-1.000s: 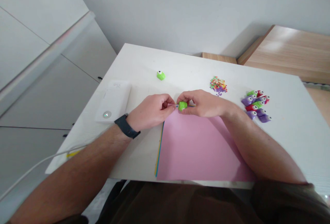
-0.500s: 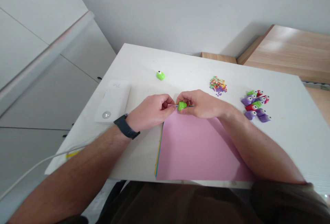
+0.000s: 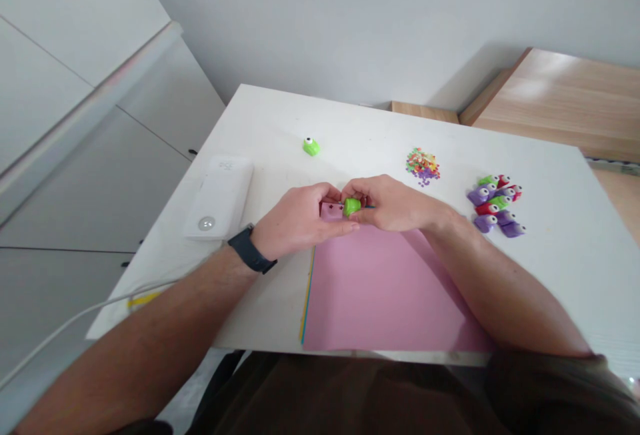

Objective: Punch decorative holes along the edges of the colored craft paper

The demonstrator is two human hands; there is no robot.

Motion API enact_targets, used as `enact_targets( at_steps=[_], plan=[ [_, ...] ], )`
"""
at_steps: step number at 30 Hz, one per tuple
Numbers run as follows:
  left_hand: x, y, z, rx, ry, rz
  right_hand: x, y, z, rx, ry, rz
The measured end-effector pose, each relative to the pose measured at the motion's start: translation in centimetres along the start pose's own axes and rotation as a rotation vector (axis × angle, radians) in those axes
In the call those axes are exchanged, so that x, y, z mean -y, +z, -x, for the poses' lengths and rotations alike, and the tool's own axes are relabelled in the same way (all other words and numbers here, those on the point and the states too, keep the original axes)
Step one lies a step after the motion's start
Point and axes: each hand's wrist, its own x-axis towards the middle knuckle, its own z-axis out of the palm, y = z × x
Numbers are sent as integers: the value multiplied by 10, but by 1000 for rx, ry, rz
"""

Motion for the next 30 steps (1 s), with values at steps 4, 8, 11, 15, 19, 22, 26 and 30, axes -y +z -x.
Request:
enact_targets(
  at_steps=[4,8,11,15,19,22,26,30],
  plan=[
    [-3,4,0,-42,-19,-2,0,0,0,-9,-3,2],
    [-4,6,0,-62,-25,5,1,1,0,-15,-1,1],
    [-2,6,-1,-54,-35,28,1,2,-1,-12,2,2],
    [4,4,-2,-8,-39,59,3,1,0,6,6,2],
    [9,3,-3,13,-10,99,2,1,0,11,17,3],
    [10,2,-4,1,8,76,1,1,0,6,31,-5],
    [8,2,-4,-28,3,49,1,1,0,3,32,-3],
    [7,3,-4,-43,-11,64,1,1,0,0,37,-11]
  ],
)
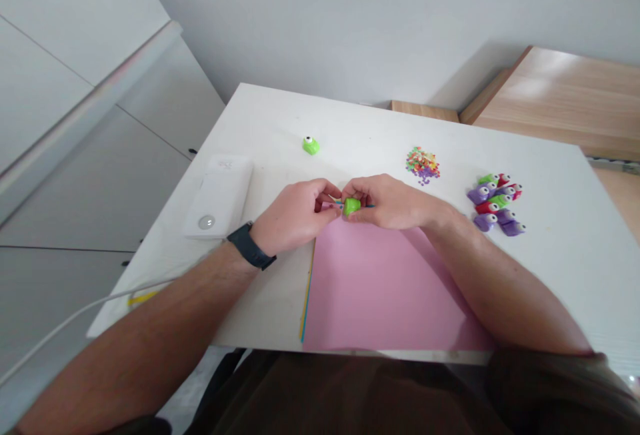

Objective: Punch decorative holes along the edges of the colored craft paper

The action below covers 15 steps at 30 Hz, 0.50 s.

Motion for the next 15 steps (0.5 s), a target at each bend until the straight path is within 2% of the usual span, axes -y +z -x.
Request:
enact_targets(
  at_steps=[15],
  plan=[
    [1,1,1,-4,-26,84,-2,-2,1,17,3,-1]
  ],
)
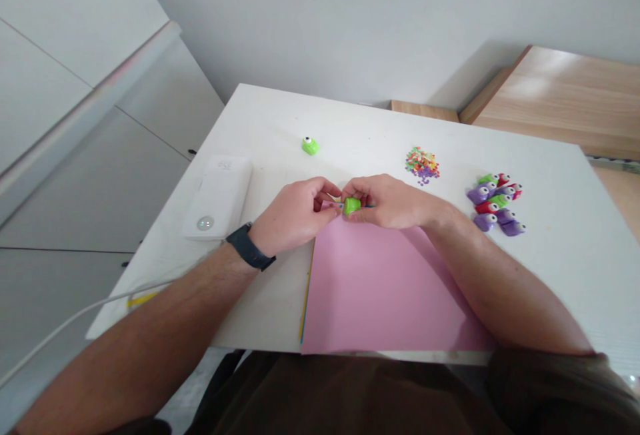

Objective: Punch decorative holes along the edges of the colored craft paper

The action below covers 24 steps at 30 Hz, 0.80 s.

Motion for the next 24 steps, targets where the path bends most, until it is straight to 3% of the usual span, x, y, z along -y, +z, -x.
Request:
enact_targets(
  at_steps=[16,24],
  plan=[
    [-4,0,3,74,40,46,4,3,1,4,-36,18],
    [-13,0,7,38,50,-81,6,4,1,-8,-16,38]
  ],
)
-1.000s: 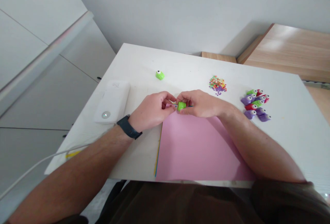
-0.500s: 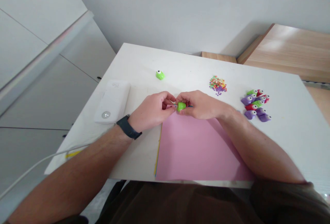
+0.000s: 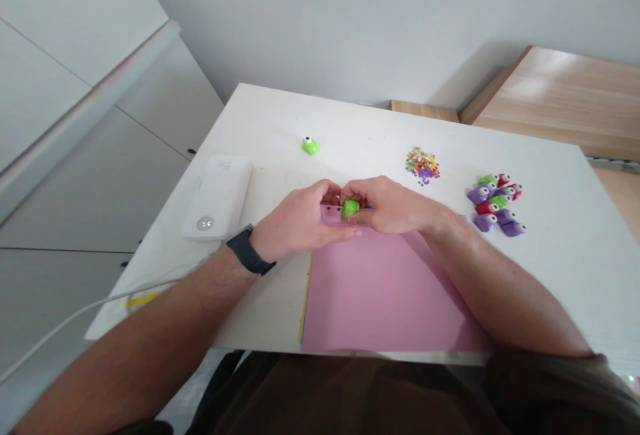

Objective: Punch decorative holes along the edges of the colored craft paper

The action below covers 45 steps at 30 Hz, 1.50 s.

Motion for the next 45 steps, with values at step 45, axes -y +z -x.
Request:
enact_targets(
  at_steps=[45],
  plan=[
    [0,6,-3,-61,-15,-89,0,7,-2,-30,-44,94]
  ],
)
